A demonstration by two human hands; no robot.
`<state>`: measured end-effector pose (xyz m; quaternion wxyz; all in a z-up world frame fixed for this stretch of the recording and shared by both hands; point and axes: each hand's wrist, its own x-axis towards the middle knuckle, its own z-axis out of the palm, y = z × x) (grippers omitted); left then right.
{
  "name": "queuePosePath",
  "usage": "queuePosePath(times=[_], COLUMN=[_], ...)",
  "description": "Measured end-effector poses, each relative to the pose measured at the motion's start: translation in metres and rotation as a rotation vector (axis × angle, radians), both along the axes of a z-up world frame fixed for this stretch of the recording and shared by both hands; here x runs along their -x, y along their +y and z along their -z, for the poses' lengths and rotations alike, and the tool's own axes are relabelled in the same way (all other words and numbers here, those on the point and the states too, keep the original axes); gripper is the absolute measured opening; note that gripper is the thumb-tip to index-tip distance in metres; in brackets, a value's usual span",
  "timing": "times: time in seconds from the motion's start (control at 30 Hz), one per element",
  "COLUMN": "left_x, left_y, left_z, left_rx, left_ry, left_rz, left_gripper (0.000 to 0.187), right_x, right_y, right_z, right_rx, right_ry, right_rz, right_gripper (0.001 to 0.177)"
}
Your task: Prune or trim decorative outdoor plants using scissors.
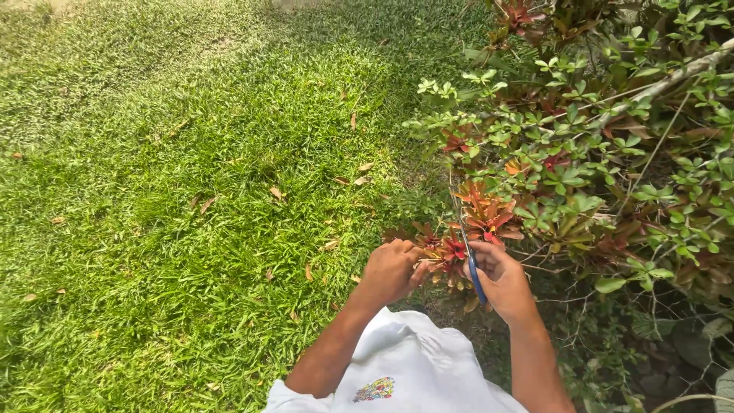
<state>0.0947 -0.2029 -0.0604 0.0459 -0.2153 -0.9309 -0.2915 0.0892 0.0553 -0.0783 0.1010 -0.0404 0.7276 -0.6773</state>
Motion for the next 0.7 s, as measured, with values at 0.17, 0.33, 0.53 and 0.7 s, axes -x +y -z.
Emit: queuePosePath(times=[0.17,0.33,0.53,0.7], left_x=[-0.002,-0.004,-0.009,-0.019], left_y=[-0.032,-0.06,-0.074,-0.073], left_z=[-0.001,-0.011,0.002,0.004], left_rx=[-0.044,-0.101,-0.122,-0.11], left_ry=[0.036,-0.03,-0.037,-0.071], left_rz=[-0.009,-0.065,-0.019,-0.044], left_gripper=[0.023,0.022,0.022,0.02], right_x=[0.005,0.003,-0.013,-0.015], right_y=[-0.036,-0.064,-0.086,-0.085], right_z=[0.002,0.011,0.006,0.004], right_rx=[-0.066,0.238,0.404,0.392], right_ry=[-0.071,-0.169,-0.195,-0.215], right_rz=[0.043,-0.079,-0.142,-0.145], right_gripper=[0.046,0.059,0.056,0.056])
